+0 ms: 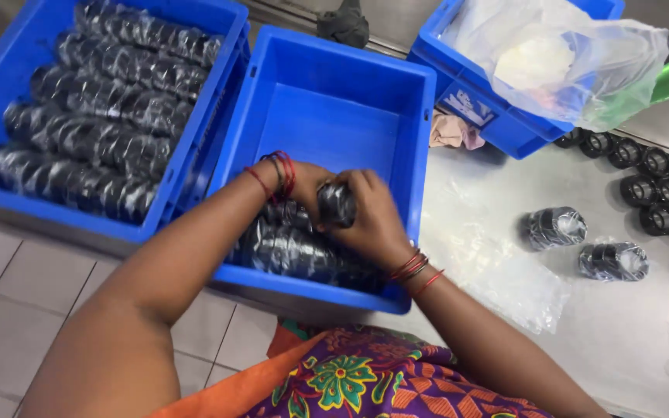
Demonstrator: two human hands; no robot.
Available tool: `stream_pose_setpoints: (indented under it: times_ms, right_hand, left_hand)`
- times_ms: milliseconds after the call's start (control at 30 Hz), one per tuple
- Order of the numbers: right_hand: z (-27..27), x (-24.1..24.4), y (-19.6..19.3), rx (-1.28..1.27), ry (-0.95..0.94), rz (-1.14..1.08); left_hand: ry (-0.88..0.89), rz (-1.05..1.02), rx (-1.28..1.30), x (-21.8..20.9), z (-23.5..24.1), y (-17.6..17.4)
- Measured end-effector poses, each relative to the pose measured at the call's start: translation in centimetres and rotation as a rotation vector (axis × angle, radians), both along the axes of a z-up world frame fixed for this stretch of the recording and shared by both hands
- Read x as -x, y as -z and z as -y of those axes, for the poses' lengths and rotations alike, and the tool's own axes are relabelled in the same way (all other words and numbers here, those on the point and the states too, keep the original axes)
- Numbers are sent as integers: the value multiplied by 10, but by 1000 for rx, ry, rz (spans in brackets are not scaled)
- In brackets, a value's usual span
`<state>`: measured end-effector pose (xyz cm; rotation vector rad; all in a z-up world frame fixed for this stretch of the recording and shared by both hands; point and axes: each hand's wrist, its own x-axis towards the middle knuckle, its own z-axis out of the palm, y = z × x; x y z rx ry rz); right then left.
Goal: A person is shown packaging metal bearings into small plastic bags and then placing them into blue plastic crates.
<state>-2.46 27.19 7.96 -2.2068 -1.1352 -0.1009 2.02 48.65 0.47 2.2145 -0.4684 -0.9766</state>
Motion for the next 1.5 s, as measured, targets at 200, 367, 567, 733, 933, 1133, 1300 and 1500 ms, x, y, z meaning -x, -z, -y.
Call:
stream_pose_setpoints:
  times_ms: [200,367,567,733,933,1133,1300,1500]
  right_hand:
    - [-13,0,24,-394,285,-1200]
    - [-1,8,42,-668,390,-1412]
    - [84,-11,-10,-481,222,-1404]
    - [245,-96,16,270,672,341]
    - [332,-125,64,445,904,-185]
    - [274,-100,3,346,881,6]
    - [141,-78,-73,105,412,-257]
    - [154,-102,-81,125,304,-316]
  left_hand:
    - [194,-89,377,-15,2,15]
    - [257,83,534,-9,38,37]
    - [47,152,294,1,52,-14]
    - [71,244,-8,2,62,-26]
    - [78,220,-49,-1,62,-25]
    - [90,260,-48,0,62,-21]
    - [109,235,-27,-2,63,-11]
    - [138,275,24,-1,58,-4]
